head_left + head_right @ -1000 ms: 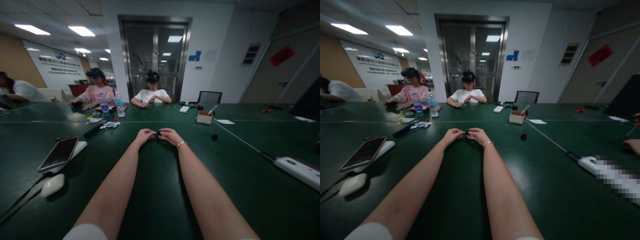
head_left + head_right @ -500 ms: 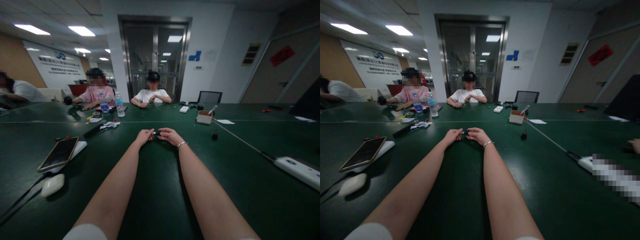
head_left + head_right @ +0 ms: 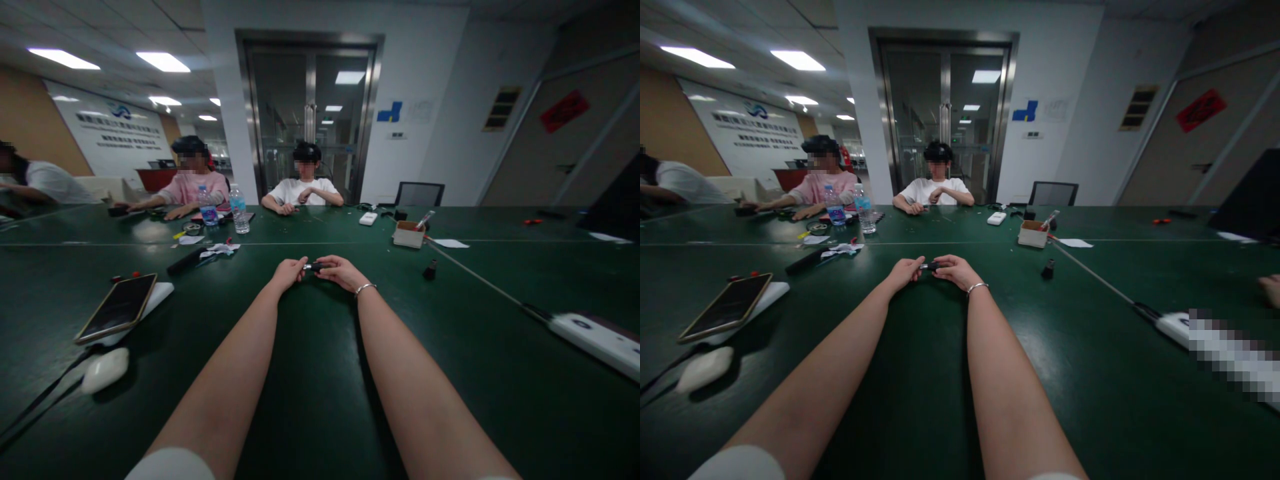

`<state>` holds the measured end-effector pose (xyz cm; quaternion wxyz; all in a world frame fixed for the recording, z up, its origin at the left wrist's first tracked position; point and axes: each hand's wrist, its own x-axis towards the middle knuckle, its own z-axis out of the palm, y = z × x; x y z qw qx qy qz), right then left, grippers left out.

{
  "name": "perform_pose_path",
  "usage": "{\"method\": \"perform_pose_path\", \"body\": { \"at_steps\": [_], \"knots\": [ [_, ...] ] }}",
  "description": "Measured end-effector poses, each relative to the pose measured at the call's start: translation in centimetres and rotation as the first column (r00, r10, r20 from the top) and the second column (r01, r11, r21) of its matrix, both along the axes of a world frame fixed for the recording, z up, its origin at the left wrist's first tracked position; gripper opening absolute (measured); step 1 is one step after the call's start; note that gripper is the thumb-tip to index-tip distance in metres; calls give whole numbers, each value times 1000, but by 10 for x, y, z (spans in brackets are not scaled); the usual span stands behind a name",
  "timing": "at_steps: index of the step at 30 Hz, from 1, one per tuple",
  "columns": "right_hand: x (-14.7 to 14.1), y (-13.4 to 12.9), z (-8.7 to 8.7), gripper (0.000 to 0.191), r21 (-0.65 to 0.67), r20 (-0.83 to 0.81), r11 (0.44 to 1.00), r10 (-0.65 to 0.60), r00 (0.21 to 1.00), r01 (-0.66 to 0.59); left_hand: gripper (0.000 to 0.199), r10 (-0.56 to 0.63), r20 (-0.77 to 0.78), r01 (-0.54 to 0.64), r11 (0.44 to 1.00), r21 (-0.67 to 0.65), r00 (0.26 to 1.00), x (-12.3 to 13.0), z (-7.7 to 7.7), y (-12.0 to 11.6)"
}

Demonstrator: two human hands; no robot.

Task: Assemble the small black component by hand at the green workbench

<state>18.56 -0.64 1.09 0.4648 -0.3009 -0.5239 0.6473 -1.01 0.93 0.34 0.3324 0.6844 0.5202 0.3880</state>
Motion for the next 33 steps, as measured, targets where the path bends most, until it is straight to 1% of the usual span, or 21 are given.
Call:
{"method": "perform_pose_path", "body": {
  "at_steps": [8, 15, 18, 21, 24, 29, 33],
  "knots": [
    [-1, -1, 2, 32, -12, -8, 1000, -22, 1000, 22, 51, -13, 19, 12, 1000, 18, 1000, 2, 0, -2],
    [-3, -1, 4, 24, -70, -11, 996, -62, 998, 61, 43, -54, 92, 52, 998, 29, 994, 3, -4, 1],
    [-4, 1, 3, 19, -93, -10, 991, -94, 995, 93, 38, -54, 131, 49, 998, 46, 990, 5, -4, 0],
    [-5, 1, 3, 14, -93, -23, 989, -117, 993, 114, 36, -52, 185, 38, 996, 76, 981, 7, -2, -4],
    [-6, 2, 3, 11, -84, -40, 990, -116, 992, 113, 35, -81, 222, 57, 992, 110, 972, 8, 0, -9],
    [-6, 2, 2, 10, -90, -35, 990, -107, 994, 104, 31, -131, 223, 89, 978, 189, 966, 6, 1, -9],
    [-5, 3, 1, 9, -78, -24, 992, -104, 994, 102, 28, -122, 210, 89, 983, 159, 970, 6, 1, -8]
  ]
}}
